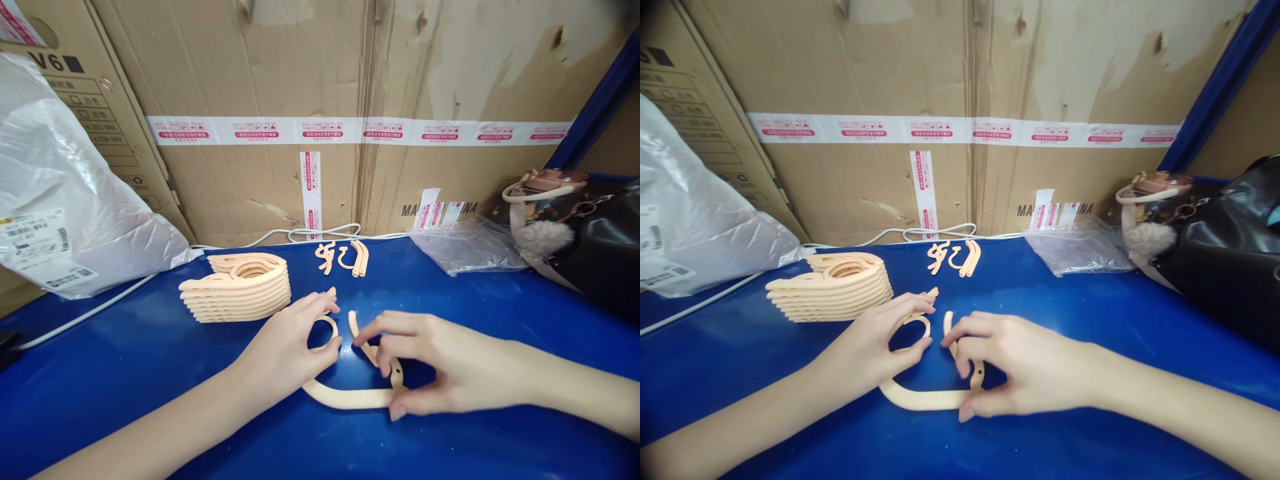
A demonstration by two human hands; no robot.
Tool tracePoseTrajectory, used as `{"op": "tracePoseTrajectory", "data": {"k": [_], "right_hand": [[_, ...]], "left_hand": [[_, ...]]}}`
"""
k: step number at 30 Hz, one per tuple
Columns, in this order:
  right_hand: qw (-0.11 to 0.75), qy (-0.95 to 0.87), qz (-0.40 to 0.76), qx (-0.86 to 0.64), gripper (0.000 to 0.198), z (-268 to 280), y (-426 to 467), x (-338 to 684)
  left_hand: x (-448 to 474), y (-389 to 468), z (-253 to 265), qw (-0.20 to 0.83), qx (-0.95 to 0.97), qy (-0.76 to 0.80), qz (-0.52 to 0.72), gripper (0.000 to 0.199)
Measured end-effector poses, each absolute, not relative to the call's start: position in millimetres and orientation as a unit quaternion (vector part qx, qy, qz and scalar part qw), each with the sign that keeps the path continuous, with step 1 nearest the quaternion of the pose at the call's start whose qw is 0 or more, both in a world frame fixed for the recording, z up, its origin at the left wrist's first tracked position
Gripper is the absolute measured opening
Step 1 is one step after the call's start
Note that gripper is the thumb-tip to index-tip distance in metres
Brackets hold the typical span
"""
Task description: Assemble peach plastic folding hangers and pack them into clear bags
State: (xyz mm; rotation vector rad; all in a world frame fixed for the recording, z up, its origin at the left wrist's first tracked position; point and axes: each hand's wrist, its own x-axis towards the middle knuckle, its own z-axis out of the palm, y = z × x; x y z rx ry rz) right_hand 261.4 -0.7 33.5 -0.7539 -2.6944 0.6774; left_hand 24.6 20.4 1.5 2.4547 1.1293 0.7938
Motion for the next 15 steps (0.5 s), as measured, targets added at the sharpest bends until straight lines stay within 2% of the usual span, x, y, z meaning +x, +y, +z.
{"op": "tracePoseTrajectory", "data": {"k": [2, 11, 13, 15], "right_hand": [[0.122, -0.928, 0.25, -0.246, 0.013, 31, -7, 258], [0.075, -0.899, 0.329, -0.28, 0.03, 42, -6, 263], [0.047, -0.902, 0.324, -0.281, 0.036, 46, -8, 265], [0.038, -0.924, 0.253, -0.283, 0.042, 49, -10, 268]], "left_hand": [[25, 19, 1, 0.146, 0.863, 0.396, 0.276, 0.024], [25, 17, 2, 0.086, 0.87, 0.419, 0.245, 0.015], [25, 17, 4, 0.073, 0.877, 0.41, 0.237, 0.016], [24, 18, 4, 0.062, 0.885, 0.399, 0.231, 0.02]]}}
